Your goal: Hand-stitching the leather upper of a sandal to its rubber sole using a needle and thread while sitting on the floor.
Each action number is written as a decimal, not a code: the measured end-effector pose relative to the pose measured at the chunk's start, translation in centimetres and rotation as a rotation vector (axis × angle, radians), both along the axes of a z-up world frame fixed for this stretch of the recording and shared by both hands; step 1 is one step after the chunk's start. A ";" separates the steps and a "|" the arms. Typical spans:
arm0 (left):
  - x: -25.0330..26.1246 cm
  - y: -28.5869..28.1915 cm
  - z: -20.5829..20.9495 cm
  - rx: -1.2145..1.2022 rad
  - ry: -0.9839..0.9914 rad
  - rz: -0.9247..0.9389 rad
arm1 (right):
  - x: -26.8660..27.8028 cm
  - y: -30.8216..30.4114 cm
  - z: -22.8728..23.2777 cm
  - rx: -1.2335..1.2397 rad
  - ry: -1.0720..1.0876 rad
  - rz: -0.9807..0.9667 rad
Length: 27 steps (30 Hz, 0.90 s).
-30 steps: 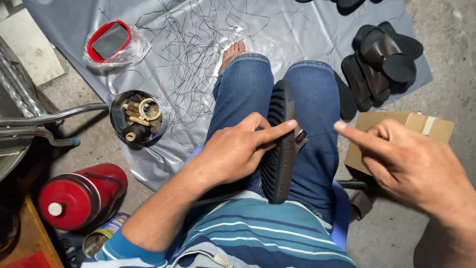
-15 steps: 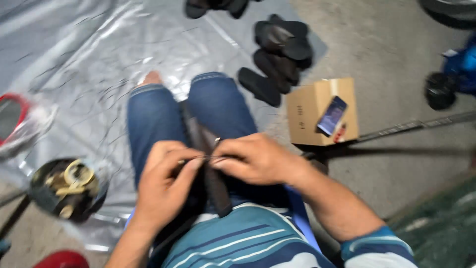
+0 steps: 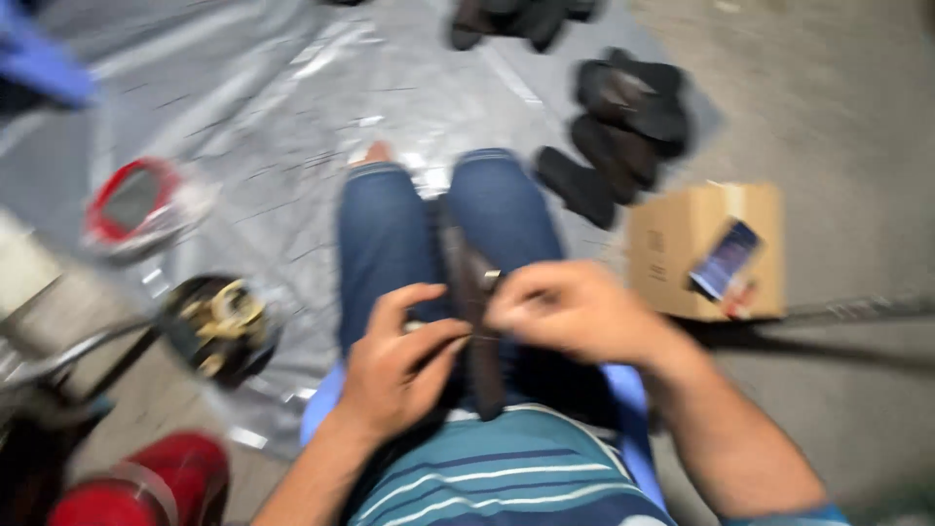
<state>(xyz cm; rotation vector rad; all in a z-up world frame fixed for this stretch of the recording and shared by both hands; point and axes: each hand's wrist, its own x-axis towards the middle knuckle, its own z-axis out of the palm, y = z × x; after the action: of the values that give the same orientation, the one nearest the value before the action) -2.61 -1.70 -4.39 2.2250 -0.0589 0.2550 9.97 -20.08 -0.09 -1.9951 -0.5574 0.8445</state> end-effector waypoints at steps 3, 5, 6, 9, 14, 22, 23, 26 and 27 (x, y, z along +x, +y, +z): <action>-0.3 0.8 1.3 0.028 0.035 -0.002 | 1.9 -0.9 0.3 0.072 -0.018 -0.438; -0.3 0.9 1.7 0.049 0.042 -0.011 | 2.3 -1.9 -0.2 0.183 -0.267 -0.662; -0.3 1.0 1.9 0.017 0.101 -0.028 | 2.3 -2.1 -0.3 0.136 -0.611 -0.389; -0.3 1.0 1.9 -0.020 0.129 -0.019 | 0.9 -1.1 -0.5 0.012 -0.821 0.095; -0.1 1.2 0.9 0.088 0.073 0.088 | -0.5 1.0 -1.2 -0.002 -0.711 0.228; -1.1 3.4 5.6 -0.921 0.027 -0.409 | 0.4 2.8 -1.3 0.210 -0.533 0.124; -1.0 3.4 5.4 -0.926 0.029 -0.408 | 0.2 2.7 -1.3 0.206 -0.529 0.125; -0.3 2.8 4.2 -0.915 0.112 -0.287 | -0.1 2.5 -1.4 0.196 -0.458 0.066; 0.0 2.2 3.3 -0.675 0.111 -0.115 | -0.1 2.4 -1.7 0.175 -0.424 0.041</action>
<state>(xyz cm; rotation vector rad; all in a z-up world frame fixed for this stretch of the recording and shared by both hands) -2.58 0.54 -1.07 1.5544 -0.0330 0.0685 9.87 -17.71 -1.76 -2.0102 -0.8835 0.3764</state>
